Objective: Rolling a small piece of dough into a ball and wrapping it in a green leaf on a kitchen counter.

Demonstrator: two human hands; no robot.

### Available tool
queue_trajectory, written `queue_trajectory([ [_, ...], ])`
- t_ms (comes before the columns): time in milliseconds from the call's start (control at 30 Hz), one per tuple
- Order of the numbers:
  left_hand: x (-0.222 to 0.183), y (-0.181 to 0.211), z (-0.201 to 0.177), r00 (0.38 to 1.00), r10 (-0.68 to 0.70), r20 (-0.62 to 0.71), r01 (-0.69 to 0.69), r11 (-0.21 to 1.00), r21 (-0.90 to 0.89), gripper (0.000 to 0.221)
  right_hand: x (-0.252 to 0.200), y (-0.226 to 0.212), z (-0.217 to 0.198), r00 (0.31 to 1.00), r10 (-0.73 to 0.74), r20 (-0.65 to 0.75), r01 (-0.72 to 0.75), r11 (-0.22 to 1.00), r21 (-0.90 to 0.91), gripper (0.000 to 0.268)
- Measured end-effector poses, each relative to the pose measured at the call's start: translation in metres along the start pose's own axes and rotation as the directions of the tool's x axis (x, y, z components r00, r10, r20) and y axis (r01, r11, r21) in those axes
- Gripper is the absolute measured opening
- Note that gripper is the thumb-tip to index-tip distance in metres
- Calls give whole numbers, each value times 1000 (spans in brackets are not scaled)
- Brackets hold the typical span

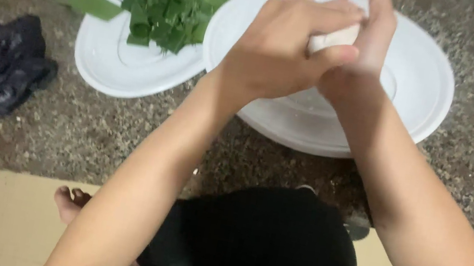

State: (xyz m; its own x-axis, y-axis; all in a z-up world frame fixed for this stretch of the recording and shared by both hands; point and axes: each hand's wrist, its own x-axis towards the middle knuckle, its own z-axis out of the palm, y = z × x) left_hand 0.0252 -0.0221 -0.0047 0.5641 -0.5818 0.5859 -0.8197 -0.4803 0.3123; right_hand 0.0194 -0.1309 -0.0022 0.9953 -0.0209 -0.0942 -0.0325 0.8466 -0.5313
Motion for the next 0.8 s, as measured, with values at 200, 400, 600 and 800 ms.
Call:
queue_trajectory([
  [200,-4,23,7,994,-95,-58,90,992,-93,45,-9,7,8,937,174,-302,-116,973,200,57],
  [400,5,32,49,824,-496,-272,478,868,-136,32,26,24,-53,991,42,128,-71,969,235,35],
  [600,12,36,45,783,171,-598,108,910,401,16,28,16,-61,989,148,23,-150,975,167,35],
  [800,-1,36,48,738,-333,-587,410,912,-2,32,8,17,-47,979,181,-89,-174,981,90,37],
])
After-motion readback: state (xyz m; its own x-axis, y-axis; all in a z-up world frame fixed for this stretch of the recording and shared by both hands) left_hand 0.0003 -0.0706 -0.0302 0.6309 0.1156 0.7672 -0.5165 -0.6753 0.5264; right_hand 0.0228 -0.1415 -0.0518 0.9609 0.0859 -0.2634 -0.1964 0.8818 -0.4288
